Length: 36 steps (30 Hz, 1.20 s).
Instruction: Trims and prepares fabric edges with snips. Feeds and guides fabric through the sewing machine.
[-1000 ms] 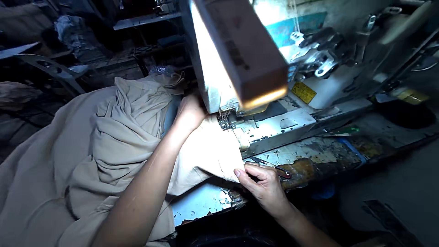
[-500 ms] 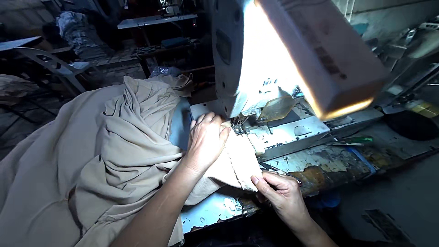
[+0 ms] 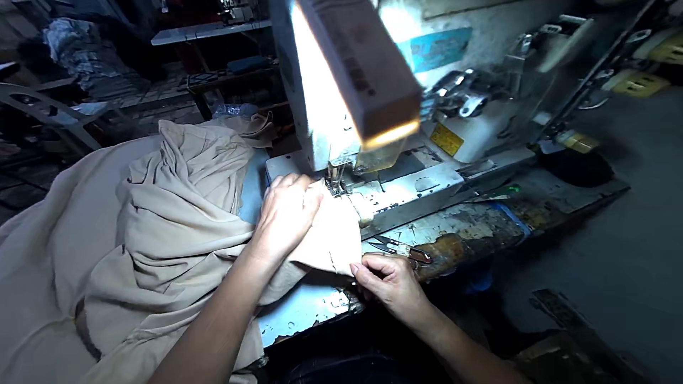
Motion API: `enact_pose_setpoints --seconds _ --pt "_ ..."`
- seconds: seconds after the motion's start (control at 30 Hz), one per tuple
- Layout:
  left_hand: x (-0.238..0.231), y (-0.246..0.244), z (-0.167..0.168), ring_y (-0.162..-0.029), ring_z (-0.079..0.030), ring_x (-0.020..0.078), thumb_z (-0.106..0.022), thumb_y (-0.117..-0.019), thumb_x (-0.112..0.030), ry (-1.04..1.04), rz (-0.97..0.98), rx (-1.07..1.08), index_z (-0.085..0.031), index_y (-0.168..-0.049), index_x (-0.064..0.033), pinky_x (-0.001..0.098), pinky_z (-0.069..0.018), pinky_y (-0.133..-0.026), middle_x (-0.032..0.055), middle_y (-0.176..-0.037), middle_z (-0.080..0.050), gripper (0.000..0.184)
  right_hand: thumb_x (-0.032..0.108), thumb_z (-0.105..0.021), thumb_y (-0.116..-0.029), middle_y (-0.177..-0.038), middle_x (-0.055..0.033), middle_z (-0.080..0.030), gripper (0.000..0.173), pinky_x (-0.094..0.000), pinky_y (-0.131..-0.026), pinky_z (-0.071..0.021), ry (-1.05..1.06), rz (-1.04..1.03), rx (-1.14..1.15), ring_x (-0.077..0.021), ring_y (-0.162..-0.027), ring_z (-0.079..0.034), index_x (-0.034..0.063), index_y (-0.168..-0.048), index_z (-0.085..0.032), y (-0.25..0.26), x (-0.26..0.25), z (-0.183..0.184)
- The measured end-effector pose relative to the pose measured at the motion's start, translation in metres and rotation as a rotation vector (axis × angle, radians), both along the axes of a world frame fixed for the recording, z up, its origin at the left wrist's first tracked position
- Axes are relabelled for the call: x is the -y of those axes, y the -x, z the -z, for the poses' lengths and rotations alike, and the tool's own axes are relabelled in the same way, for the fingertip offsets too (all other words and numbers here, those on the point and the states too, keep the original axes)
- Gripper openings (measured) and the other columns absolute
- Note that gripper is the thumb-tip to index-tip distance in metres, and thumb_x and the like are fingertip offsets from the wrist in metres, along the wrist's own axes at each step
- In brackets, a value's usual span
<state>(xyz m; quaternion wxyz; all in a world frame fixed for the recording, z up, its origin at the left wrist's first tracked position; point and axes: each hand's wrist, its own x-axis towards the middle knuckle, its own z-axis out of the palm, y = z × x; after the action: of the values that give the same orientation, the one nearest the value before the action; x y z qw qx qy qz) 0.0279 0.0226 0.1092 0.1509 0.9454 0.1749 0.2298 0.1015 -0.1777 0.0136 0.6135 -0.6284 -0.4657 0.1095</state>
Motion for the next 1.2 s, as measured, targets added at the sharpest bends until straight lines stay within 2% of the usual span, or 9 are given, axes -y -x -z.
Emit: enact_pose_setpoints --seconds 0.1,0.37,0.47,0.67,0.83,0.93,1.07,1.2 --pt "-0.007 -0.007 0.003 -0.102 -0.064 0.0412 -0.061 -0.0992 -0.02 -0.036 -0.033 0.036 -0.07 -0.097 0.0065 0.0578 -0.0492 -0.09 0.0233 -0.099 -0.067 0.028 0.015 -0.059 -0.0972 -0.063 0.0019 -0.06 0.032 -0.0151 -0.053 -0.0477 -0.003 -0.023 -0.024 0.0018 -0.056 -0.057 0.0046 -0.068 -0.064 0.0 -0.003 -0.008" --pt "-0.011 -0.011 -0.003 -0.111 -0.061 0.0467 -0.057 -0.1009 -0.022 -0.043 -0.044 -0.02 -0.068 -0.107 0.0105 0.0624 -0.0447 -0.096 0.0294 -0.109 -0.066 0.035 0.011 -0.059 -0.0995 -0.072 -0.0005 -0.068 0.027 -0.0158 -0.053 -0.0517 -0.005 -0.236 -0.268 0.0018 -0.057 -0.06 -0.0001 -0.076 -0.066 0.017 -0.004 -0.025" --pt "-0.011 -0.01 -0.003 -0.11 -0.061 0.0438 -0.053 -0.1015 -0.024 -0.07 -0.038 -0.026 -0.067 -0.104 0.009 0.0594 -0.0448 -0.095 0.0267 -0.106 -0.065 0.035 0.008 -0.058 -0.0997 -0.072 0.0009 -0.068 0.025 -0.0144 -0.053 -0.052 -0.03 -0.275 -0.358 0.0024 -0.056 -0.06 -0.0004 -0.078 -0.067 0.016 0.002 -0.027" --pt "-0.017 -0.014 -0.006 -0.105 -0.062 0.0416 -0.054 -0.1011 -0.025 -0.076 -0.044 -0.027 -0.068 -0.098 0.0071 0.0577 -0.0458 -0.091 0.0245 -0.1 -0.066 0.035 0.005 -0.059 -0.0977 -0.07 0.0032 -0.068 0.023 -0.0125 -0.052 -0.0519 -0.061 -0.198 -0.399 0.0042 -0.055 -0.06 0.0007 -0.077 -0.068 0.005 -0.005 -0.022" --pt "-0.021 -0.021 -0.005 -0.113 -0.063 0.0421 -0.055 -0.1021 -0.023 -0.099 -0.094 0.002 -0.07 -0.104 0.0047 0.0581 -0.0462 -0.097 0.0249 -0.107 -0.068 0.032 0.001 -0.058 -0.0978 -0.068 0.0031 -0.069 0.025 -0.0127 -0.051 -0.0522 -0.131 -0.108 -0.458 0.0033 -0.053 -0.06 0.0019 -0.075 -0.068 0.001 -0.021 -0.022" --pt "-0.019 -0.02 -0.002 -0.109 -0.063 0.0416 -0.055 -0.1025 -0.022 -0.09 -0.101 0.014 -0.069 -0.103 0.0055 0.0573 -0.0465 -0.094 0.0244 -0.104 -0.067 0.031 0.001 -0.057 -0.0979 -0.069 0.003 -0.069 0.025 -0.0127 -0.051 -0.0523 -0.135 -0.1 -0.468 0.0031 -0.053 -0.061 0.0024 -0.076 -0.068 0.001 -0.019 -0.021" --pt "-0.018 -0.02 -0.003 -0.111 -0.062 0.0408 -0.056 -0.1016 -0.022 -0.07 -0.119 0.002 -0.07 -0.104 0.0044 0.0562 -0.0461 -0.095 0.0229 -0.106 -0.067 0.03 0.0 -0.056 -0.0973 -0.067 0.0032 -0.069 0.026 -0.0132 -0.051 -0.0529 -0.158 -0.092 -0.467 0.0023 -0.054 -0.061 0.0036 -0.074 -0.068 -0.001 -0.018 -0.02" --pt "-0.017 -0.018 -0.003 -0.107 -0.063 0.0393 -0.055 -0.1024 -0.026 -0.078 -0.126 0.008 -0.07 -0.101 0.0033 0.0553 -0.0467 -0.093 0.0219 -0.103 -0.067 0.032 0.001 -0.056 -0.0976 -0.067 0.0019 -0.069 0.026 -0.0142 -0.051 -0.0532 -0.145 -0.049 -0.438 0.0013 -0.053 -0.061 0.0033 -0.075 -0.068 -0.006 -0.023 -0.017"
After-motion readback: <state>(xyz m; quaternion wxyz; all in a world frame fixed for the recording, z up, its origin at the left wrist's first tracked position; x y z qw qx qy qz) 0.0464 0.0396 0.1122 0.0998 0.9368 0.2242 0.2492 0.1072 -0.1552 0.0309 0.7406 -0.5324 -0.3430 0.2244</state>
